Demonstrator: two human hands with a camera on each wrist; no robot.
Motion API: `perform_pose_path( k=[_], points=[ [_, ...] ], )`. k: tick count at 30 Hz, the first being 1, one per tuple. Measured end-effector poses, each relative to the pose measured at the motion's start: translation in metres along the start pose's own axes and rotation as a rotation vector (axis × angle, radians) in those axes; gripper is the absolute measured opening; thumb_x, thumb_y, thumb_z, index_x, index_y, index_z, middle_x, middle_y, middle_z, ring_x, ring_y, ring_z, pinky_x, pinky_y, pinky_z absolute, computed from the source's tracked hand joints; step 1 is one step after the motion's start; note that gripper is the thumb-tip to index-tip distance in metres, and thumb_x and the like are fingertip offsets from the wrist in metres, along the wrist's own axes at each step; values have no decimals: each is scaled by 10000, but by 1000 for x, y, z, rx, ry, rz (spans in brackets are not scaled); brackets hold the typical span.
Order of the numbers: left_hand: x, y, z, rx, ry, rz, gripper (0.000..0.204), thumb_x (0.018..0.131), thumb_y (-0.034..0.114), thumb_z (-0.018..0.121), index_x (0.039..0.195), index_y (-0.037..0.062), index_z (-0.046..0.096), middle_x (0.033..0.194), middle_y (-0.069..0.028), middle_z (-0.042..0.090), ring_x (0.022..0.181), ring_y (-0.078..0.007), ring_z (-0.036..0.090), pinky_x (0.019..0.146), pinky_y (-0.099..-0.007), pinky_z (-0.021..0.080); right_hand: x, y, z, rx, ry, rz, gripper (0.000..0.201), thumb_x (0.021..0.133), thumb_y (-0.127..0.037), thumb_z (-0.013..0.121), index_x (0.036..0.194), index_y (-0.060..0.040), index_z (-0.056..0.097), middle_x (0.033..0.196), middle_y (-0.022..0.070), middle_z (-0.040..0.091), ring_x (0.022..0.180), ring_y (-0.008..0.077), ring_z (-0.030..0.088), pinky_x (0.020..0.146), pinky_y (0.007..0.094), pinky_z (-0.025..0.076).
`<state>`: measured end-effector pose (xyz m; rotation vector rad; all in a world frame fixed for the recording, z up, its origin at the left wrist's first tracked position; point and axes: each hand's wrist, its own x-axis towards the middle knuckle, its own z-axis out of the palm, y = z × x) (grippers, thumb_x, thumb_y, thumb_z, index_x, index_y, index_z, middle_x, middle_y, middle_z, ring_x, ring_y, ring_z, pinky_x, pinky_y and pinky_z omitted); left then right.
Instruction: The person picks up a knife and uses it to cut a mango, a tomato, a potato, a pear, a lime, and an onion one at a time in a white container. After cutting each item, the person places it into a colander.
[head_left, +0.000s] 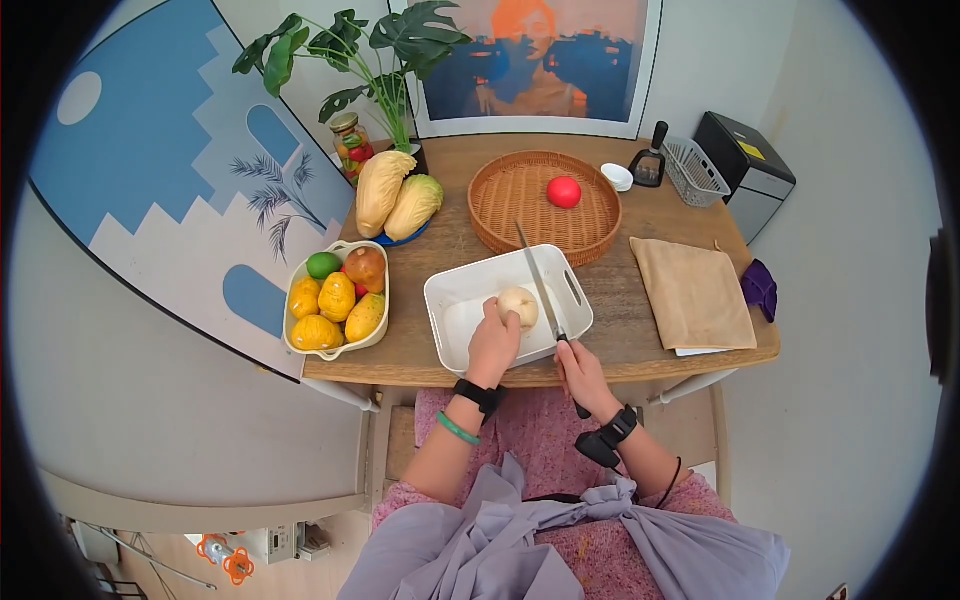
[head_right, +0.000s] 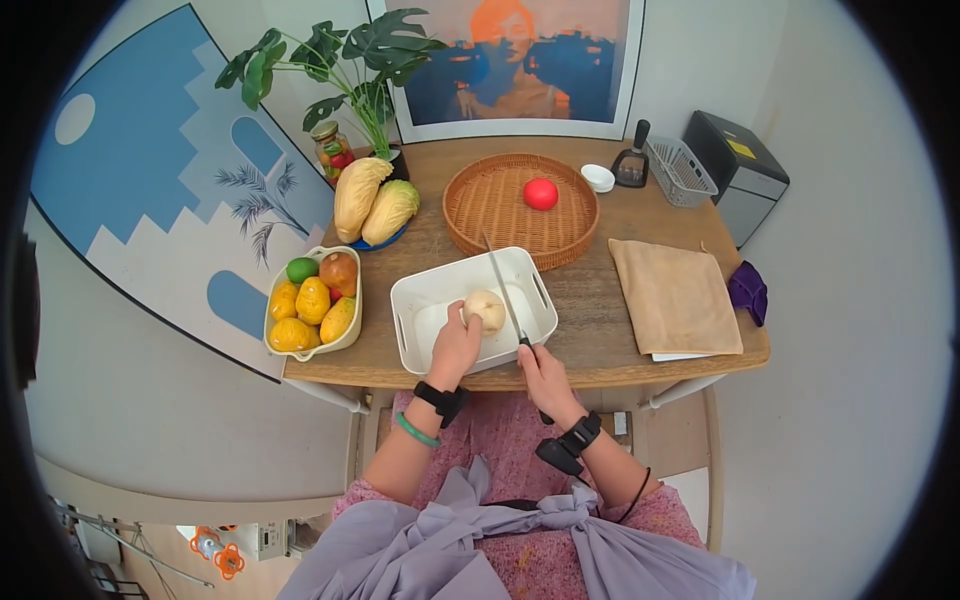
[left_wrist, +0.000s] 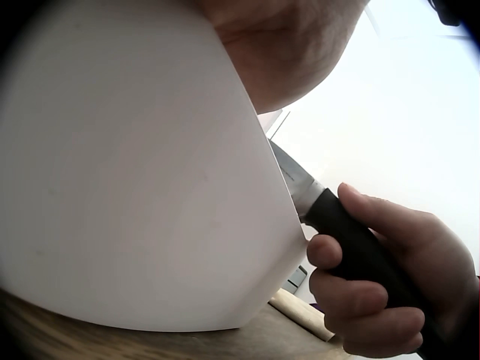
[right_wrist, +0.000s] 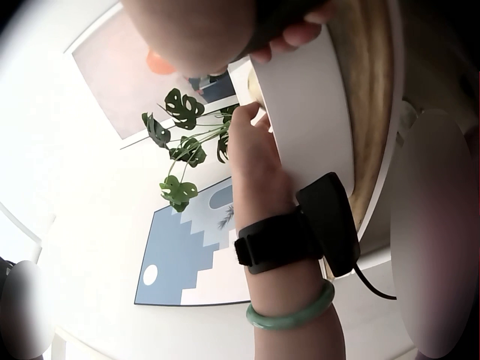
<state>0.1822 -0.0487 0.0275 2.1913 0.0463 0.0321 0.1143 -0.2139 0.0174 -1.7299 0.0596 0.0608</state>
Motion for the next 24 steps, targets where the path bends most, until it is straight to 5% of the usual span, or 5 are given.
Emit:
perform_pose_path(
  k=[15,21,24],
  points=[
    [4,-9,6,-99,-12,44,539,921,287,429,1339,-42,342,893,-331,638,874,-467,629,773,-489,487,2,0,-3,5,-42,28,367,1019,-339,427,852,-26,519,555,7,455,402,93,419,395,260,362],
    [2,-10,6,-13,9,24,497,907,285,452,1301,-17,420,1098,-324,583,965,-457,597,828,-496,481,-1,-1,-1,9,-48,2,377,1012,-334,452,835,-12,533,531,11,468,409,95,438,404,273,364],
    [-1,-5,6,13,159,92,467,883,213,494,1305,16,453,1201,-267,518,1006,-438,570,840,-482,484,1,3,0,-18,-54,11,380,1014,-334,446,831,-13,533,533,12,474,408,98,447,404,270,363]
  ],
)
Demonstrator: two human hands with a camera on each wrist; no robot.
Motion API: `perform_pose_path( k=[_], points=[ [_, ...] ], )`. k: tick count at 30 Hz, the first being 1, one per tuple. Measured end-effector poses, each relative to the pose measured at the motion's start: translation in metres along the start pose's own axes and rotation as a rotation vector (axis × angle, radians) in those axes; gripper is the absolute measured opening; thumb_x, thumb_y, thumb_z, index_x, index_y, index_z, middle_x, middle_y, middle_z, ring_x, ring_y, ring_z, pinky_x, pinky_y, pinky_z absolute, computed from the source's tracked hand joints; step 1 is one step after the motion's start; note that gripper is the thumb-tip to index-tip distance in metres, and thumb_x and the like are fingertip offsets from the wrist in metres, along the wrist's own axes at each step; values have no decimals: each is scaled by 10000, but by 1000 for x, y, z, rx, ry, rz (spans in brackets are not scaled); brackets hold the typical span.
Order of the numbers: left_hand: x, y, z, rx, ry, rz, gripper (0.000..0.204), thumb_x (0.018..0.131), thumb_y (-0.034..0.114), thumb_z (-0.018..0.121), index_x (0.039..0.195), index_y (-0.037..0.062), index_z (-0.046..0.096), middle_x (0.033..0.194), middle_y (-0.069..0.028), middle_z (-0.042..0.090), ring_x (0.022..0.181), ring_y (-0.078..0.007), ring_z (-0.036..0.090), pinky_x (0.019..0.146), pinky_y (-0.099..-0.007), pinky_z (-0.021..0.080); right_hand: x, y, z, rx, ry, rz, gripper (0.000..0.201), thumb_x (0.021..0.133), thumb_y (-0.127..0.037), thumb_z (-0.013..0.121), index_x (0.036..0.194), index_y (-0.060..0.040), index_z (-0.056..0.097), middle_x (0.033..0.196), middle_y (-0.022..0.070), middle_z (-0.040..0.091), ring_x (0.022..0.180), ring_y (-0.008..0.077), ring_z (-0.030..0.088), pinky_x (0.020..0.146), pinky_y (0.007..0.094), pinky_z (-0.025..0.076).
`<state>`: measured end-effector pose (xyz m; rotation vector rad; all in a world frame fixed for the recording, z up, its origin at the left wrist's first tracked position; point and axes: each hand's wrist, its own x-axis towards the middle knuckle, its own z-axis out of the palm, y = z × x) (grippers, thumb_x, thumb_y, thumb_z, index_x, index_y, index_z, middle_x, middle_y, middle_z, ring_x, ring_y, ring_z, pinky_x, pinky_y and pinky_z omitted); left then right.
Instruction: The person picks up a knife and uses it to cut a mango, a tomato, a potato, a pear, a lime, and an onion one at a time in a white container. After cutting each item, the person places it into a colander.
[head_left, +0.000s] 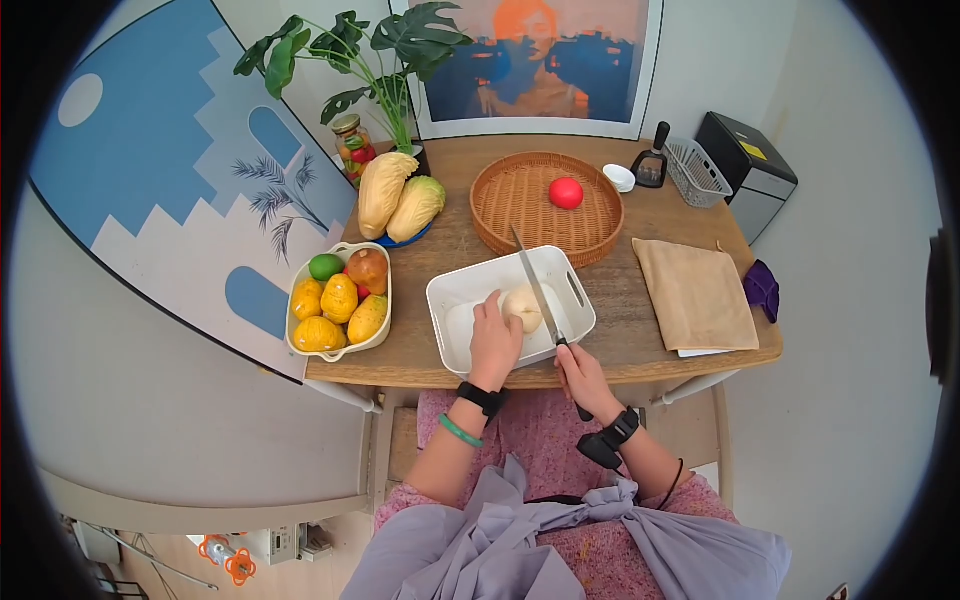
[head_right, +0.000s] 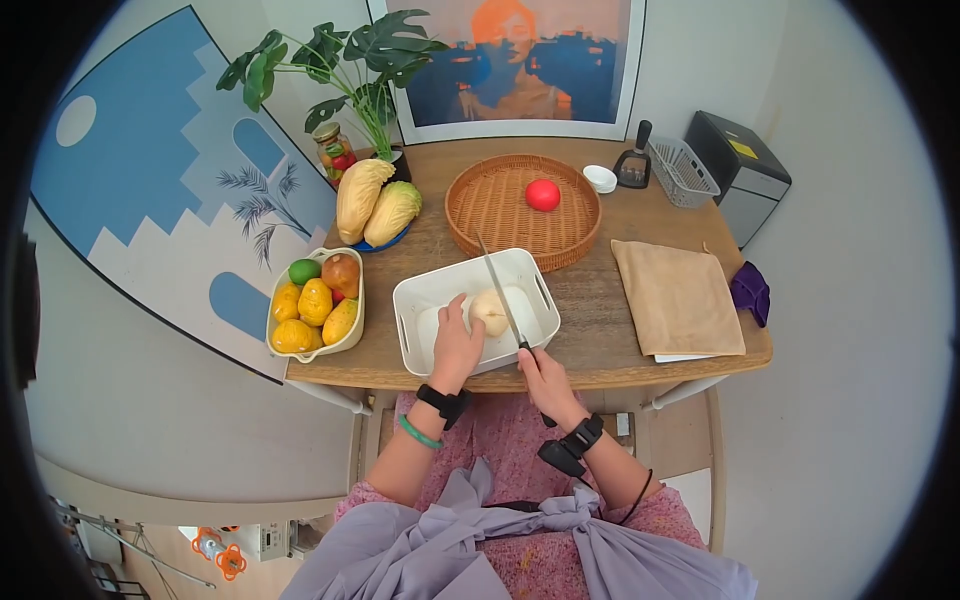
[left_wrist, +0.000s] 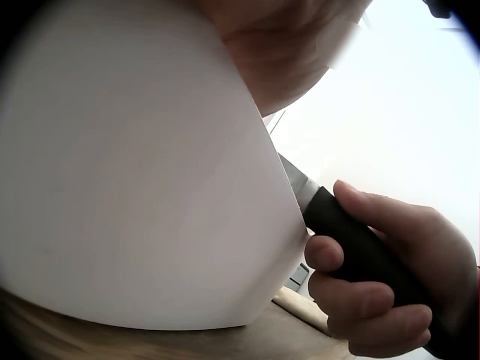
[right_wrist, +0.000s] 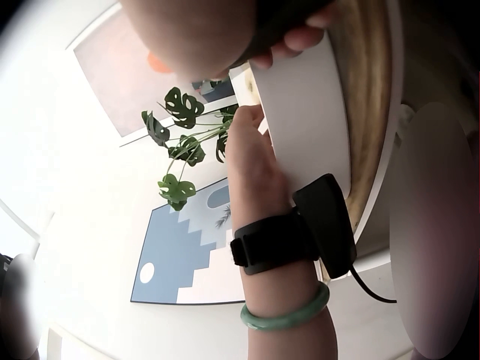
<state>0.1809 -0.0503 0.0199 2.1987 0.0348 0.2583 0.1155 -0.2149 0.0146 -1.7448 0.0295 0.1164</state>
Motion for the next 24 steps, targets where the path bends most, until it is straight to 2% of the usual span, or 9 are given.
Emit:
perform_pose_path(
  k=[2,3,6,11,15,17,20,22,24],
  points=[
    [-2,2,-2,-2,76,286,466,851,119,530,1310,63,473,1200,-215,504,987,-419,568,825,-477,493,0,1,2,7,9,5,381,1016,-334,441,830,-14,533,533,12,476,407,99,450,403,268,363],
    [-2,0,-2,-2,78,284,466,851,119,530,1310,63,473,1200,-215,504,987,-419,568,825,-477,493,0,1,2,23,9,9,381,1016,-335,439,831,-16,532,533,14,476,406,100,448,402,268,363],
    [-4,-1,-1,171,74,444,468,834,62,542,1298,99,499,1183,-194,520,984,-401,571,822,-463,498,-2,1,1,59,10,16,381,1017,-338,435,835,-18,531,533,16,474,403,99,442,400,267,362],
    [-9,16,-10,105,-8,207,407,866,195,591,1245,70,512,1176,-193,519,1006,-399,567,848,-449,487,-4,-2,-1,74,-9,1,366,1028,-356,398,857,-49,502,576,7,459,402,94,421,386,239,351],
    [-7,12,-7,31,34,199,434,851,232,632,1215,51,480,1133,-219,514,918,-430,589,769,-466,509,-5,-4,1,81,-15,3,366,1028,-357,397,858,-52,505,576,5,459,405,93,425,388,237,351],
    [-5,11,-7,-13,-2,106,473,854,256,630,1236,54,438,1112,-247,507,901,-452,589,752,-477,508,-4,-5,2,72,-23,7,367,1028,-357,396,858,-51,506,576,5,459,405,93,425,389,236,352],
    [-3,9,-6,-2,-18,51,504,854,271,630,1255,52,417,1108,-263,500,916,-459,585,769,-477,503,-3,-7,4,33,-50,38,370,1028,-354,395,856,-48,509,576,6,463,406,93,431,390,238,354],
    [-1,6,-6,-11,-6,33,510,856,275,627,1256,43,412,1107,-273,507,918,-460,584,780,-478,500,-7,-9,5,92,17,-35,375,1016,-344,439,839,-26,533,550,10,477,411,91,439,398,260,357],
    [2,1,-1,-21,-4,22,516,858,280,625,1257,35,408,1106,-284,514,921,-462,584,792,-478,496,-4,-10,3,81,-5,-31,373,1015,-342,443,841,-24,533,549,9,475,410,91,435,397,260,356]
  ],
)
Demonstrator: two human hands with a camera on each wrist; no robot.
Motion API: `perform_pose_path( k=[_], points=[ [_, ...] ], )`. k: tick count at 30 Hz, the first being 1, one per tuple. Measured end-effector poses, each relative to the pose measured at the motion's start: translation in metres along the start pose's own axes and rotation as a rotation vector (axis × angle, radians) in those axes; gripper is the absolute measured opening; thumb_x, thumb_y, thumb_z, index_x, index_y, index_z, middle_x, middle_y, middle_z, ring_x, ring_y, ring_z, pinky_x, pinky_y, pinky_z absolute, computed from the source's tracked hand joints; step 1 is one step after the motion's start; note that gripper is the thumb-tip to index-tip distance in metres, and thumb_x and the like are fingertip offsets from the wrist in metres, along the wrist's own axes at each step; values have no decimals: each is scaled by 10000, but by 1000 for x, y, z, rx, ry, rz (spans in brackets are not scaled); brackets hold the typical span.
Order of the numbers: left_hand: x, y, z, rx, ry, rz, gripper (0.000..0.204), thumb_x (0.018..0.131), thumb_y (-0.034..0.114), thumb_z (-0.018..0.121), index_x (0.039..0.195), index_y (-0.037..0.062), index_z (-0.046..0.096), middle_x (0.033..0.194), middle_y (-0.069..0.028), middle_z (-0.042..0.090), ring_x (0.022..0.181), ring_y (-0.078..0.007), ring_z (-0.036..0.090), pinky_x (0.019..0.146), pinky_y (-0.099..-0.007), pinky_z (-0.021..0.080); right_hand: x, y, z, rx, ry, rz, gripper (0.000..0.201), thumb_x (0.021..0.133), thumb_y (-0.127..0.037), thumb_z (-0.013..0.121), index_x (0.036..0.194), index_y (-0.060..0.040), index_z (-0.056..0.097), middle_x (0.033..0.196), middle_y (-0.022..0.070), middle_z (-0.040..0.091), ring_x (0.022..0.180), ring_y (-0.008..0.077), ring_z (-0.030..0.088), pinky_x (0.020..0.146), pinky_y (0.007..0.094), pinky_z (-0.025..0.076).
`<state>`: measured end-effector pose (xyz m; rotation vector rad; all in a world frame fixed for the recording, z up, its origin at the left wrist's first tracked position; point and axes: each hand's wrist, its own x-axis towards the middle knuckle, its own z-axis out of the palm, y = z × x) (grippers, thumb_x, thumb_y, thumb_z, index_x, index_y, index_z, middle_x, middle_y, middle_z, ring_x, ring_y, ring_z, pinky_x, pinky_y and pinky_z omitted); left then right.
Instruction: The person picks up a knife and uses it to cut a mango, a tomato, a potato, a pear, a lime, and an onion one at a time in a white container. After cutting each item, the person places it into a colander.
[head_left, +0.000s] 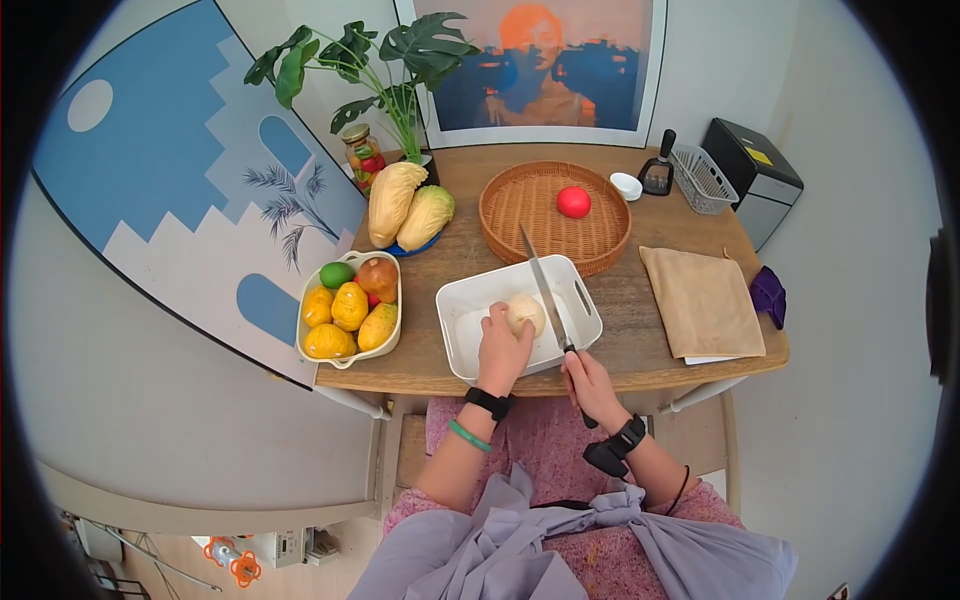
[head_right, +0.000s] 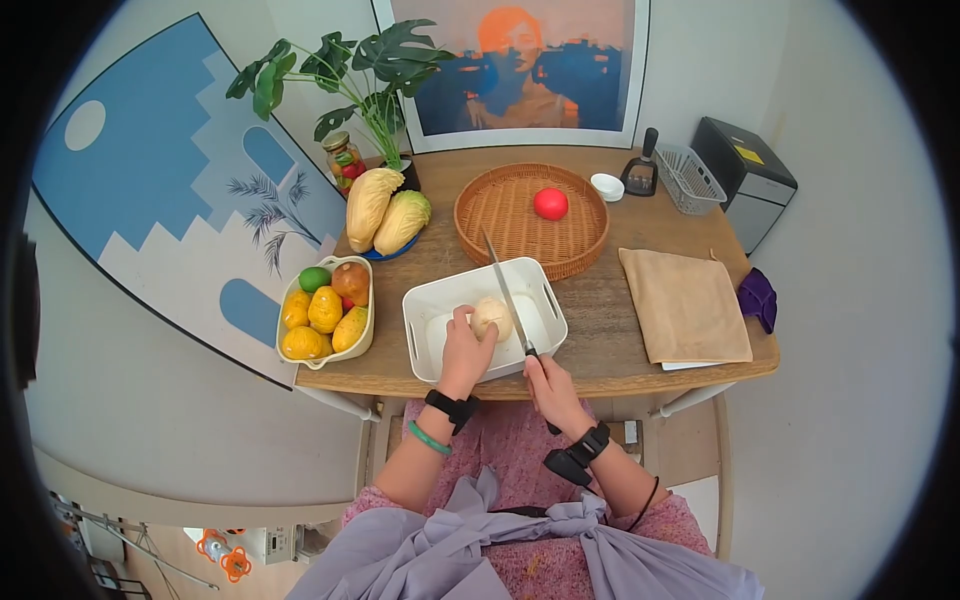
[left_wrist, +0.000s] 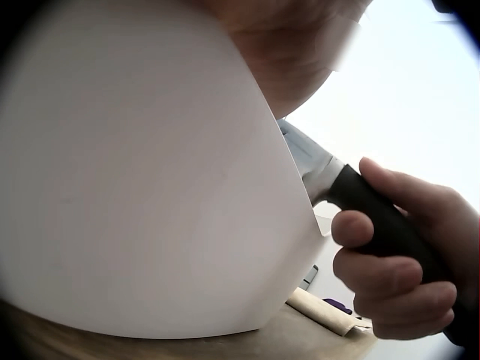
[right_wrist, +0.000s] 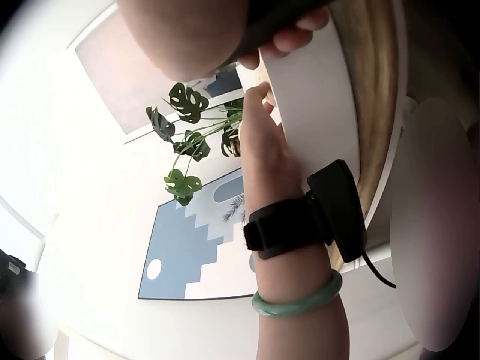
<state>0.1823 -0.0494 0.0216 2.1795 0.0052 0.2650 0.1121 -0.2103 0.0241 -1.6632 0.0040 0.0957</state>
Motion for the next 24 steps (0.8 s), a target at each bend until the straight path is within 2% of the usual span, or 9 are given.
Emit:
perform_pose_path(
  k=[5,8,12,14,15,19,21,23,24],
  points=[
    [6,-7,1,-68,-84,-103,538,871,313,603,1247,-15,400,1117,-336,539,968,-465,580,847,-472,482,6,4,-2,-61,-18,32,373,1013,-341,448,838,-23,534,549,11,476,410,90,430,395,263,356],
    [6,-7,1,-82,-77,-90,543,870,322,598,1242,-23,404,1119,-331,543,985,-464,579,860,-469,478,5,4,-3,5,4,30,379,1011,-344,451,830,-22,536,552,16,483,414,96,443,400,267,365],
    [7,-12,4,-91,-103,-107,539,870,326,596,1238,-24,414,1114,-324,551,984,-455,582,854,-467,479,3,4,-3,-77,-21,42,386,1007,-351,457,833,-16,539,548,22,486,419,104,458,405,273,376],
    [8,-18,9,-33,-24,-58,541,853,326,620,1195,-54,446,862,-230,628,808,-363,634,729,-415,499,3,2,-2,-88,-21,23,388,1006,-353,460,836,-14,540,545,22,485,419,105,461,406,275,378],
    [8,-19,10,-35,-18,-57,541,853,326,620,1195,-54,446,862,-230,628,808,-363,634,729,-415,499,3,1,-2,-80,-7,27,388,1005,-354,461,837,-14,541,538,21,482,417,106,460,406,276,378],
    [6,-15,6,-22,-30,-71,551,849,341,614,1197,-55,455,918,-235,622,848,-364,630,752,-419,499,7,5,-7,-109,-53,53,368,1020,-344,412,836,-39,503,544,15,459,389,103,439,367,260,360],
    [7,-10,2,-21,-32,-86,553,848,344,614,1198,-55,458,957,-241,614,869,-364,626,765,-418,498,4,4,-6,-100,-21,28,367,1021,-342,411,836,-38,502,547,14,458,387,103,435,369,258,361],
    [5,-8,-1,4,-70,-93,531,867,300,575,1260,-24,424,1158,-287,529,977,-427,590,849,-459,485,3,4,-5,-92,7,15,366,1021,-340,410,837,-37,502,550,13,457,385,102,431,371,256,361],
    [3,-7,0,1,-71,-95,531,867,300,575,1260,-24,424,1158,-287,529,977,-427,590,849,-459,485,3,4,-5,-98,-6,29,365,1022,-338,409,838,-37,501,554,11,455,388,101,431,375,255,363]
  ],
)
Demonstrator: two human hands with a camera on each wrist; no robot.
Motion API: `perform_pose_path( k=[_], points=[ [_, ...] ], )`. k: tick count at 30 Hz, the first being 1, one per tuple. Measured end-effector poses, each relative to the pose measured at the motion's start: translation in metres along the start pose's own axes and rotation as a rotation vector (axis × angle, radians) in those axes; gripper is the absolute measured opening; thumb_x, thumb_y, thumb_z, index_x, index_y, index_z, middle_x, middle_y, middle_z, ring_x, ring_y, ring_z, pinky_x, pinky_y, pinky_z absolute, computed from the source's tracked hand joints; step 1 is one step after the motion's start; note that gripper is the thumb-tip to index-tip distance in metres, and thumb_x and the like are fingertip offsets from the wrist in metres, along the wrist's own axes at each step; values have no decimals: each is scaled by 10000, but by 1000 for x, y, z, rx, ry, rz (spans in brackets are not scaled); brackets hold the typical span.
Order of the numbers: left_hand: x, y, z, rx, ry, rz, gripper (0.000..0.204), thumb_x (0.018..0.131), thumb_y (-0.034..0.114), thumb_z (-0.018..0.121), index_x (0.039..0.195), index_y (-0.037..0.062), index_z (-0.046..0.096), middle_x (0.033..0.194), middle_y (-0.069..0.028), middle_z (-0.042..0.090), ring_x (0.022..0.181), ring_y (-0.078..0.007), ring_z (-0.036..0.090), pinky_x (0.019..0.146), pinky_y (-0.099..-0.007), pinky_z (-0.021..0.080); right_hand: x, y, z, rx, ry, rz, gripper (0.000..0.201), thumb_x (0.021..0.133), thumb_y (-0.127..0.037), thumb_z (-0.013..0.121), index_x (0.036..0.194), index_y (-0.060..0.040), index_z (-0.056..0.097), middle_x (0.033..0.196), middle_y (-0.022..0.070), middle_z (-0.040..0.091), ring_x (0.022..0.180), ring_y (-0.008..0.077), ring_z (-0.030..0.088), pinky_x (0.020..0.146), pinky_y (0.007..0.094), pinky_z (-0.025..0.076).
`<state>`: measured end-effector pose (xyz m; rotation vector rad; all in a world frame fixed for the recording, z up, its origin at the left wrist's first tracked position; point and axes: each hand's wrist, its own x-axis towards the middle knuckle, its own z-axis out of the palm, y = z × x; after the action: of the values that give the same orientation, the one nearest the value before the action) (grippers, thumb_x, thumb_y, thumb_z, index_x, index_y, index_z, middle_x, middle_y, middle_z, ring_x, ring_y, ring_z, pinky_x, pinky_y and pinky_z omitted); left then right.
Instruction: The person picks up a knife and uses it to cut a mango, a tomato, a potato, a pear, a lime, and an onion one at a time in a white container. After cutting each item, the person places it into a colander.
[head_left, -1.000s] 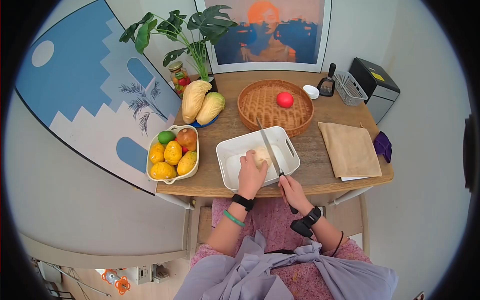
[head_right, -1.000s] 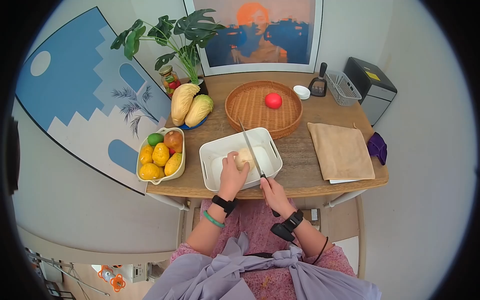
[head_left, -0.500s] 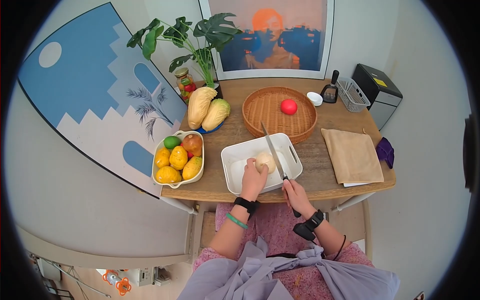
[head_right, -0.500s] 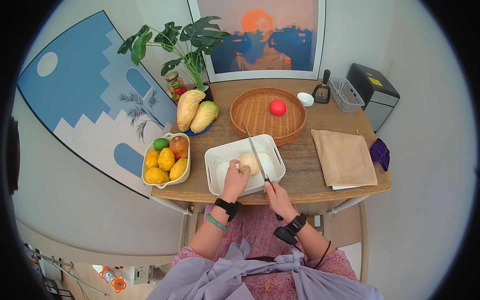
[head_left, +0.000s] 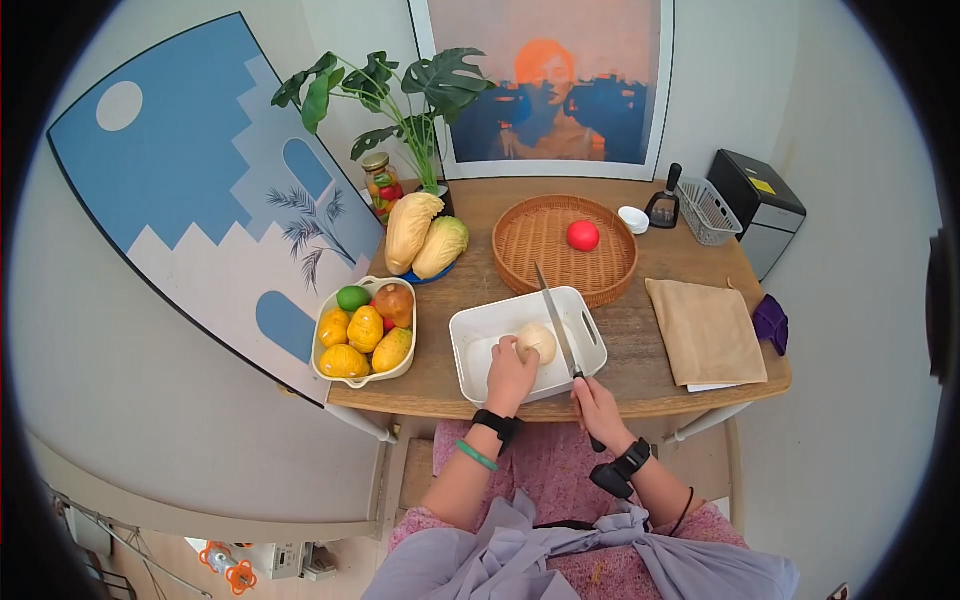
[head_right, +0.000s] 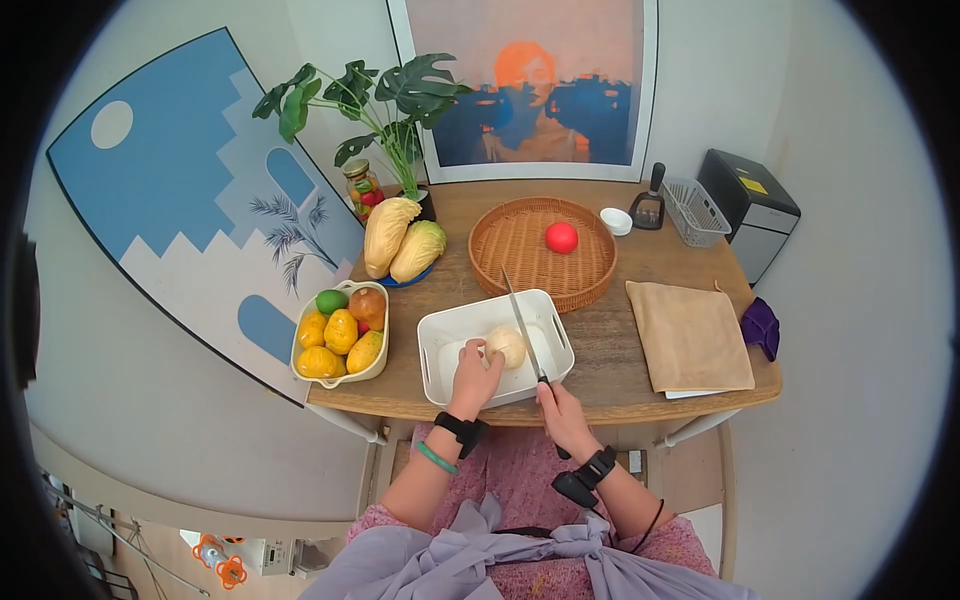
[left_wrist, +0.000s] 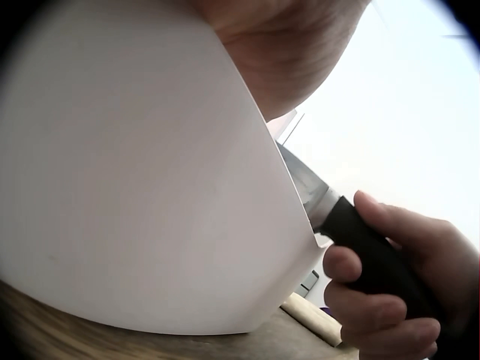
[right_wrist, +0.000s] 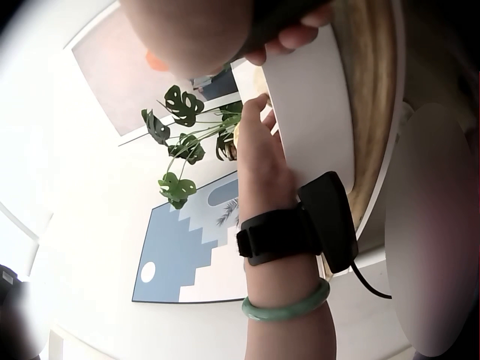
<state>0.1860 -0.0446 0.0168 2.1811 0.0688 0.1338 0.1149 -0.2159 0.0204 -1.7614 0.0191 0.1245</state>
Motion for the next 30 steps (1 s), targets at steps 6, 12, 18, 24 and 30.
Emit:
perform_pose_path(
  k=[6,12,18,24,30],
  points=[
    [1,-4,2,-36,76,214,416,885,198,523,1283,83,484,1132,-243,517,969,-424,575,831,-465,491,0,1,1,23,13,2,365,1024,-339,408,842,-37,501,560,11,457,404,98,432,388,252,366],
    [-5,9,-4,-20,44,126,403,880,214,545,1263,92,507,1129,-213,529,945,-408,589,819,-458,496,-2,-2,2,15,20,21,369,1014,-341,437,845,-26,526,551,17,474,415,101,449,401,262,376],
    [-4,11,-2,39,99,168,478,833,273,627,1247,77,493,1115,-206,534,941,-390,594,801,-435,501,-3,-2,4,23,54,20,366,1007,-333,461,834,-22,542,530,16,482,420,103,467,409,272,379],
    [-3,10,-2,-30,73,80,479,813,267,637,1210,61,466,1099,-226,523,906,-397,591,789,-444,498,-3,1,4,38,49,1,357,1010,-330,458,838,-28,537,531,10,479,415,94,454,404,261,365],
    [-1,8,-2,-16,70,61,476,817,254,619,1216,58,450,1101,-233,521,867,-390,594,772,-439,499,-1,-1,1,79,45,38,357,1012,-330,455,841,-27,533,531,6,477,414,93,447,405,265,364]
  ],
)
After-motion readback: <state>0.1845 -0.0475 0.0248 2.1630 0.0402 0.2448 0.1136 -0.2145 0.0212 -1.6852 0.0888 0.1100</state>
